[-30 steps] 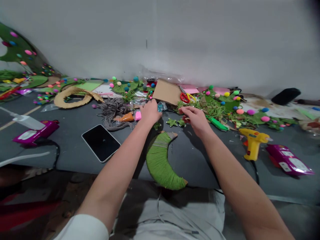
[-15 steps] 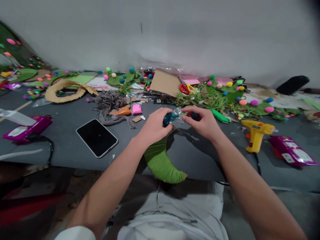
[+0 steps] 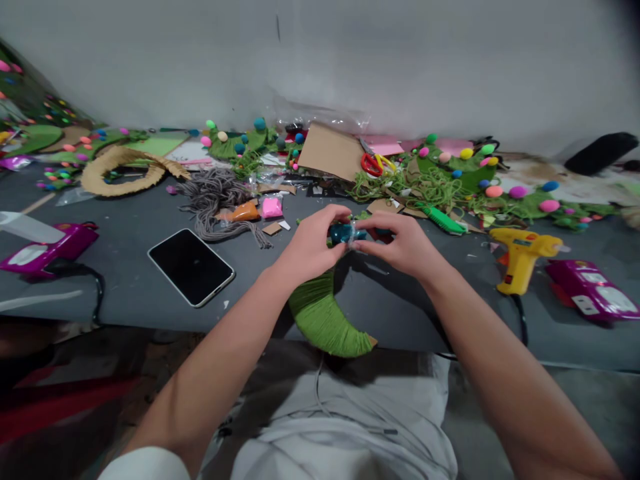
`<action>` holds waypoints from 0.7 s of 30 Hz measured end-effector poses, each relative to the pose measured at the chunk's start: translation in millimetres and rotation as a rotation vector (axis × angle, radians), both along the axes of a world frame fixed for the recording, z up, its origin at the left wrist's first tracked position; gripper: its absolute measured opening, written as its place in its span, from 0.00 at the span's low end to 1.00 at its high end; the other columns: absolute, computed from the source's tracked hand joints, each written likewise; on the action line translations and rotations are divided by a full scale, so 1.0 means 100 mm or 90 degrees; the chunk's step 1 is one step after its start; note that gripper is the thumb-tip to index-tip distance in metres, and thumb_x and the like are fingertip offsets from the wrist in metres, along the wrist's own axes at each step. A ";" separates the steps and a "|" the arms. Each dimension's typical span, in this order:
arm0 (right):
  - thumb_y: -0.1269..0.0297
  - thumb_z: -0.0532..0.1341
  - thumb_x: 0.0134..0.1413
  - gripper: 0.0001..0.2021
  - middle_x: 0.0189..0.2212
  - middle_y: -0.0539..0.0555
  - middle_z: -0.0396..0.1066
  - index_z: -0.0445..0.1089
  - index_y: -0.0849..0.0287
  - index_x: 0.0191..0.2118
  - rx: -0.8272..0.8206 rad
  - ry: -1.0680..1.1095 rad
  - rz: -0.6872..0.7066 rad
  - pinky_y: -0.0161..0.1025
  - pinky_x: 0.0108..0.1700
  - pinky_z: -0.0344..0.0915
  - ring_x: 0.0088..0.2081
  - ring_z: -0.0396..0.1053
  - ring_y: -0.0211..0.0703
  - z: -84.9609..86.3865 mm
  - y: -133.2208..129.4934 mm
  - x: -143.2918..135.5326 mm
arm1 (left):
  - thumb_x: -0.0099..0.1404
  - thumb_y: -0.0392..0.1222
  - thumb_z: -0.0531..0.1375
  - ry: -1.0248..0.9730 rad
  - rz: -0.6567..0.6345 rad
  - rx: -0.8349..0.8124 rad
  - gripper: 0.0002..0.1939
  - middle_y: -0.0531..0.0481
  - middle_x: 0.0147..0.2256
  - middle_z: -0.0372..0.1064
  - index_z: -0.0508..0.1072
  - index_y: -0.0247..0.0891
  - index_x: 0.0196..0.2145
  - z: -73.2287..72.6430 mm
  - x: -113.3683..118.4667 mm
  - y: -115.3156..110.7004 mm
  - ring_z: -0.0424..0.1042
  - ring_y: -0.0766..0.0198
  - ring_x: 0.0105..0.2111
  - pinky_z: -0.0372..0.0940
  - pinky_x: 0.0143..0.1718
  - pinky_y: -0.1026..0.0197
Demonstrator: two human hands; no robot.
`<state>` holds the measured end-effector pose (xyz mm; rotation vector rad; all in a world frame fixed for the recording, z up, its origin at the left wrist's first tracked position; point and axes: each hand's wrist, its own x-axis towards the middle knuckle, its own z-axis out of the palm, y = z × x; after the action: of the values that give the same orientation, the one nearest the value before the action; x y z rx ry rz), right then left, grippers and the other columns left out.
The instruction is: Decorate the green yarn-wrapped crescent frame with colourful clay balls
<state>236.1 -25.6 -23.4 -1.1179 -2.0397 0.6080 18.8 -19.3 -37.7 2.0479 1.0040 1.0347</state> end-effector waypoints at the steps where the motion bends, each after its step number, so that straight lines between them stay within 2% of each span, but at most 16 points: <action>1: 0.54 0.72 0.56 0.14 0.28 0.49 0.68 0.83 0.55 0.45 0.012 -0.019 0.002 0.39 0.34 0.57 0.29 0.62 0.39 -0.01 0.00 0.00 | 0.60 0.30 0.66 0.005 -0.001 -0.004 0.25 0.41 0.54 0.75 0.69 0.41 0.54 0.00 0.00 0.00 0.77 0.53 0.54 0.73 0.56 0.49; 6: 0.51 0.71 0.58 0.16 0.31 0.51 0.69 0.82 0.55 0.46 0.049 -0.073 0.006 0.40 0.35 0.58 0.33 0.67 0.42 -0.05 -0.01 0.00 | 0.59 0.30 0.67 -0.005 -0.010 -0.027 0.26 0.42 0.53 0.75 0.69 0.41 0.54 0.02 0.00 -0.01 0.78 0.53 0.53 0.74 0.55 0.49; 11: 0.55 0.69 0.61 0.11 0.29 0.51 0.69 0.83 0.55 0.42 0.076 -0.029 0.005 0.40 0.34 0.58 0.30 0.64 0.40 -0.01 0.00 -0.01 | 0.59 0.31 0.68 -0.030 -0.033 -0.035 0.26 0.42 0.55 0.75 0.70 0.42 0.54 0.05 0.00 0.00 0.77 0.54 0.53 0.74 0.54 0.52; 17: 0.55 0.68 0.62 0.09 0.29 0.52 0.70 0.81 0.54 0.37 0.102 0.032 -0.041 0.42 0.34 0.60 0.30 0.64 0.42 0.00 0.02 -0.02 | 0.59 0.34 0.69 -0.073 -0.008 -0.101 0.20 0.45 0.47 0.80 0.78 0.39 0.49 0.08 -0.04 0.07 0.81 0.56 0.44 0.75 0.52 0.49; 21: 0.55 0.67 0.62 0.09 0.29 0.52 0.71 0.80 0.53 0.36 0.101 0.060 -0.102 0.43 0.36 0.61 0.31 0.65 0.43 0.06 0.02 0.05 | 0.57 0.36 0.72 -0.063 0.064 -0.104 0.20 0.46 0.43 0.81 0.80 0.39 0.48 0.07 -0.10 0.13 0.80 0.56 0.41 0.75 0.49 0.48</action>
<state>240.7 -24.1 -17.5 -1.1238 -1.8627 0.4030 9.2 -6.5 -31.1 1.8122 1.1117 1.0583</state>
